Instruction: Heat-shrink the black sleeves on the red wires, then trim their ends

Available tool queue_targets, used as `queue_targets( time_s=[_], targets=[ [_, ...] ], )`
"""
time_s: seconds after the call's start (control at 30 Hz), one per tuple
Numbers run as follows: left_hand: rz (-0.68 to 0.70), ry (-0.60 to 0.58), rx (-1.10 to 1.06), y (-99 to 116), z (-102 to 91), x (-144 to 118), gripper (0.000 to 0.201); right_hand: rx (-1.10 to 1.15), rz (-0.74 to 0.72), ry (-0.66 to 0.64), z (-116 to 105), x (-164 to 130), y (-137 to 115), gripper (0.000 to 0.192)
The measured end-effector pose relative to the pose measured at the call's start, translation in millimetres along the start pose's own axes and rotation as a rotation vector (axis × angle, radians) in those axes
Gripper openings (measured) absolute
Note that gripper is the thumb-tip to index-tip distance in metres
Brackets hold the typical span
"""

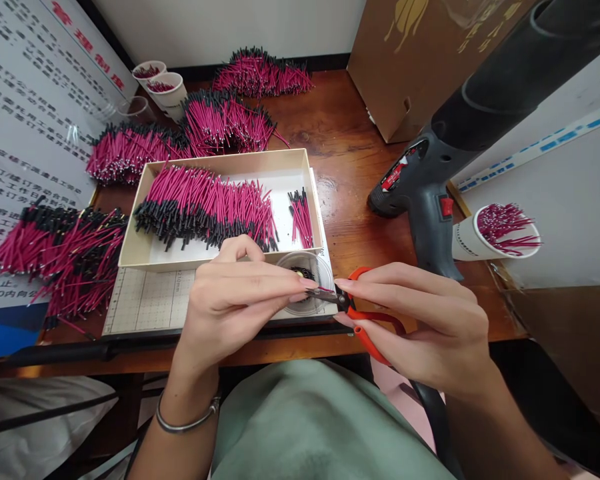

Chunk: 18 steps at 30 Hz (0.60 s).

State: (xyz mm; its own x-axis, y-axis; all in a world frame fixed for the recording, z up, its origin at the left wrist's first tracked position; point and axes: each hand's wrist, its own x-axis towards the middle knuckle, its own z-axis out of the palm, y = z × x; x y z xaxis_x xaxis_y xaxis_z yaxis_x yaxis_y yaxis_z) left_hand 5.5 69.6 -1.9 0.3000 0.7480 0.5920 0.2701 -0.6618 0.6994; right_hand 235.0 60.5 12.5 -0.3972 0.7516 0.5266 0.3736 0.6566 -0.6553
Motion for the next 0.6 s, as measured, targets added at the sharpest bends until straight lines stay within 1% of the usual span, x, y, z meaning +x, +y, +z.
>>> queue_targets(
  time_s=[0.13,0.33,0.6],
  targets=[
    [-0.015,0.006,-0.006,1.3,-0.6,-0.5,0.024,0.005,-0.001,0.008,0.6,-0.4,-0.7,0.029],
    [-0.029,0.039,0.003,3.5,0.8,2.3,0.018,0.02,0.045,0.045,-0.9,1.2,-2.4,0.027],
    [-0.055,0.049,0.021,4.9,2.2,2.1,0.015,-0.029,0.03,0.023,0.0,0.8,-1.8,0.028]
  ],
)
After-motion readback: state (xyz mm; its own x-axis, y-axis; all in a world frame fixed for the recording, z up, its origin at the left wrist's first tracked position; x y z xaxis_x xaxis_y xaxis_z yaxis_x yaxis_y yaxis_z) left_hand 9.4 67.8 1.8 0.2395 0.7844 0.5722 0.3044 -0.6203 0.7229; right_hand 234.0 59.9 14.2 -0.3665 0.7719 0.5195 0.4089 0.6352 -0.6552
